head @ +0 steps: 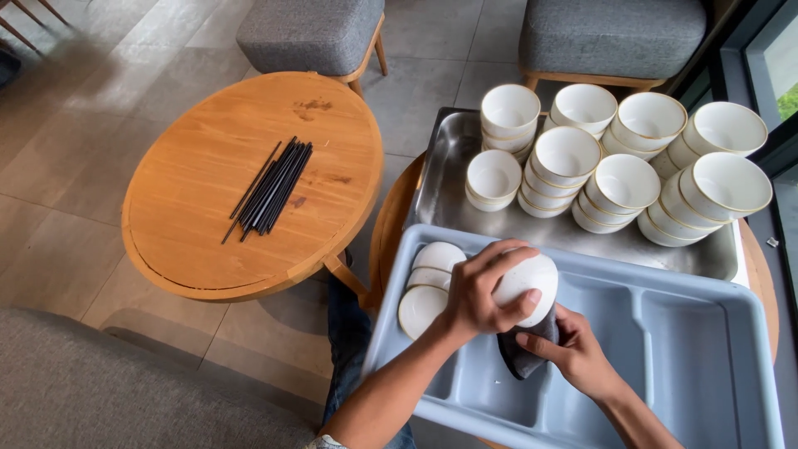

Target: The person sits on the floor with a tray between their legs and wipes white bowls with a gray cloth. They pick up bowls from a stack, wipe the exterior and interior surfaces, and place them into a compartment in the tray. A wooden table with black sticks is visible nearby.

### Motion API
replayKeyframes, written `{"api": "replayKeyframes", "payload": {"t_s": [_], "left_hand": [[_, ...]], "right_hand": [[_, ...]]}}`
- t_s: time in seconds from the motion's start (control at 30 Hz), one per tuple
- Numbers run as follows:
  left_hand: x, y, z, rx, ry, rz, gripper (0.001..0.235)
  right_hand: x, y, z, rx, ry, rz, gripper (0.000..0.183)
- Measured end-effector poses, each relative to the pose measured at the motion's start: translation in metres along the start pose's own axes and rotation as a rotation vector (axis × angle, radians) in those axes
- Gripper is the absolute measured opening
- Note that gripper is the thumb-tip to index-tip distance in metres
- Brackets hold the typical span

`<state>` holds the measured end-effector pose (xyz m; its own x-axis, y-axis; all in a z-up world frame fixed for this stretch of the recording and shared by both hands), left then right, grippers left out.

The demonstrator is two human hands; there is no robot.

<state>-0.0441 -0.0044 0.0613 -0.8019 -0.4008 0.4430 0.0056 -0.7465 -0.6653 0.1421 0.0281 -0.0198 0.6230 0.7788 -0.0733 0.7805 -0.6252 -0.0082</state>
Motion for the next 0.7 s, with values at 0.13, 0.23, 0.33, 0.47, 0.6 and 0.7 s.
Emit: {"api": "replayKeyframes", "payload": {"t_s": [0.13, 0.23, 0.33, 0.47, 0.6, 0.7], "left_hand": [[-0.001, 0.002, -0.003, 0.045, 0.05, -0.01, 0.046], [-0.001, 0.0, -0.003, 0.089, 0.151, -0.027, 0.049], [-0.003, 0.0, -0.003, 0.143, 0.232, -0.038, 0.051], [-0.005, 0.001, -0.003, 0.237, 0.311, -0.048, 0.051], [-0.01, 0.002, -0.003, 0.378, 0.379, -0.042, 0.052], [-0.011, 0.001, -0.006, 0.379, 0.371, -0.04, 0.051]], "right_hand": [[0.004, 0.001, 0.01, 0.01, 0.078, -0.006, 0.006], [0.003, 0.002, 0.006, -0.027, 0.189, -0.007, 0.006], [-0.002, 0.001, -0.004, 0.007, 0.206, -0.046, 0.009], [-0.007, -0.001, -0.017, 0.093, 0.346, -0.057, 0.003], [-0.018, -0.004, -0.044, 0.116, 0.404, -0.051, 0.006], [-0.012, -0.005, -0.036, 0.131, 0.308, -0.05, 0.006]]}}
Point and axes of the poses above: each hand's wrist, its own y-axis away from the middle knuckle, its own x-axis out of the back of the hand, z = x × y, the point moved 1 cm from there along -y, towards the middle knuckle, and after that the axes turned 10 degrees about -z, right-handed, at the moved point
